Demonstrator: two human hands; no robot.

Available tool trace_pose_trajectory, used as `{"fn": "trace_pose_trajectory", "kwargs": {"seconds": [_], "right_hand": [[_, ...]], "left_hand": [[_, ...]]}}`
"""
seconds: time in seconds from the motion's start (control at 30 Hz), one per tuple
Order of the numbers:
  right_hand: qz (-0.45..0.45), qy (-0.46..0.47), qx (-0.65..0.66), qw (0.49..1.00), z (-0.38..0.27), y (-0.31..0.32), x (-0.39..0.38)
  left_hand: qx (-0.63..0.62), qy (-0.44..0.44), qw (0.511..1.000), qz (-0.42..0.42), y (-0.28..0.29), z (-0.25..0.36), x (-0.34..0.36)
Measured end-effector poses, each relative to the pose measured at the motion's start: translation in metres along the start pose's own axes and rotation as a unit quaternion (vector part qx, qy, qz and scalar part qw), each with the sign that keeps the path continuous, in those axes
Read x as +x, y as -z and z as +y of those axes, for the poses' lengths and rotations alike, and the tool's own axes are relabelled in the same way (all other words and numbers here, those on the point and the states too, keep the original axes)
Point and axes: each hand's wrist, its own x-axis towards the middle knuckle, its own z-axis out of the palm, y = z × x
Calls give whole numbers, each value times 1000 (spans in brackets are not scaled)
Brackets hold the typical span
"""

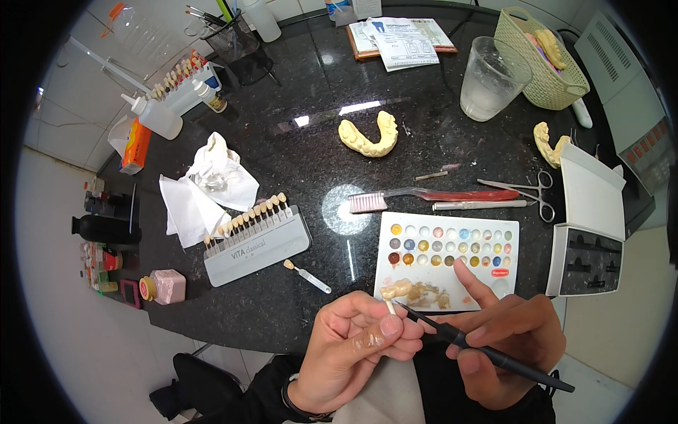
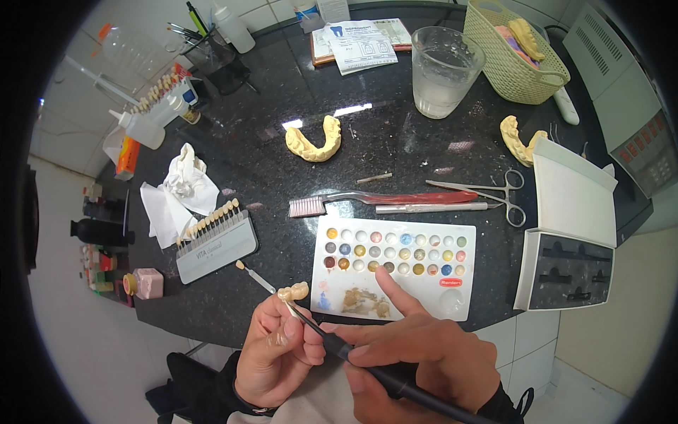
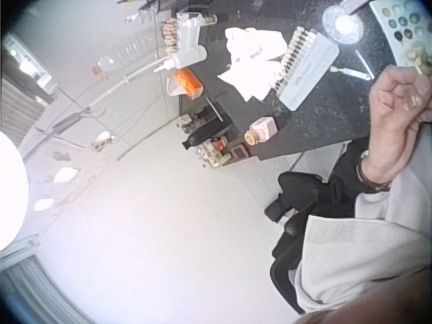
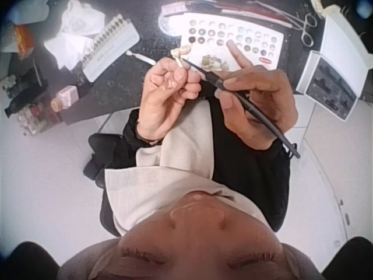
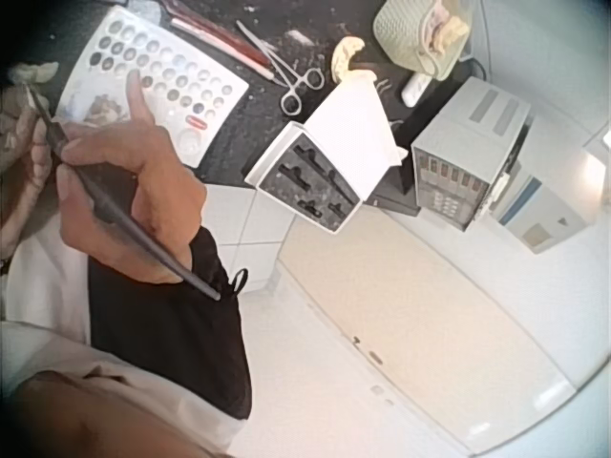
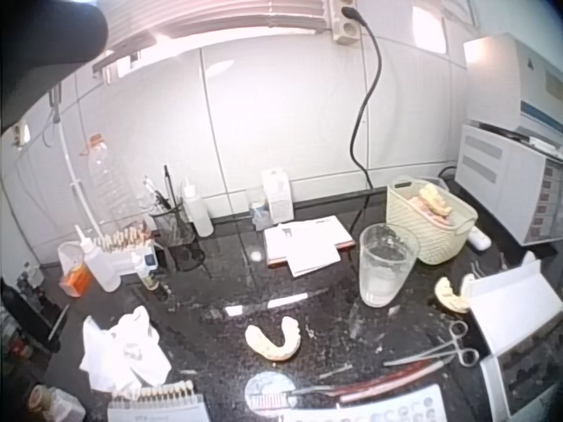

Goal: The person applies liquid stain from a palette to a dental crown using a fine brush. The crown is held on a small stick while different shades are applied to its surface.

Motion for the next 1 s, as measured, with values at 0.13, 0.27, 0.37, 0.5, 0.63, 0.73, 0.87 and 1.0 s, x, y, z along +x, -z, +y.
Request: {"fn": "trace_pose_trajectory", "kwargs": {"seconds": [0.13,0.27,0.37,0.5,0.63,0.73,0.87,1.0], "right_hand": [[-2,-5,-16,1000,-3,0,1],[5,-21,-13,1000,-4,-1,1],[24,-18,-5,1000,-4,-3,0],[34,-24,1,999,-3,-4,-1],[23,-33,-5,999,-4,-3,0],[18,-30,-7,999,-4,-2,0],[21,-34,-5,999,-5,-3,0],[21,-26,2,999,-5,-2,0]], "left_hand": [[0,-4,1000,-2,-2,1,0],[8,-15,1000,-6,0,1,0],[5,-15,1000,-3,0,1,0],[-1,-20,1000,-7,-1,0,1],[-3,-20,1000,-13,0,0,1],[-4,-15,1000,-12,1,0,1],[-1,-14,1000,-13,1,0,1],[4,-13,1000,-13,-1,0,1]]}}
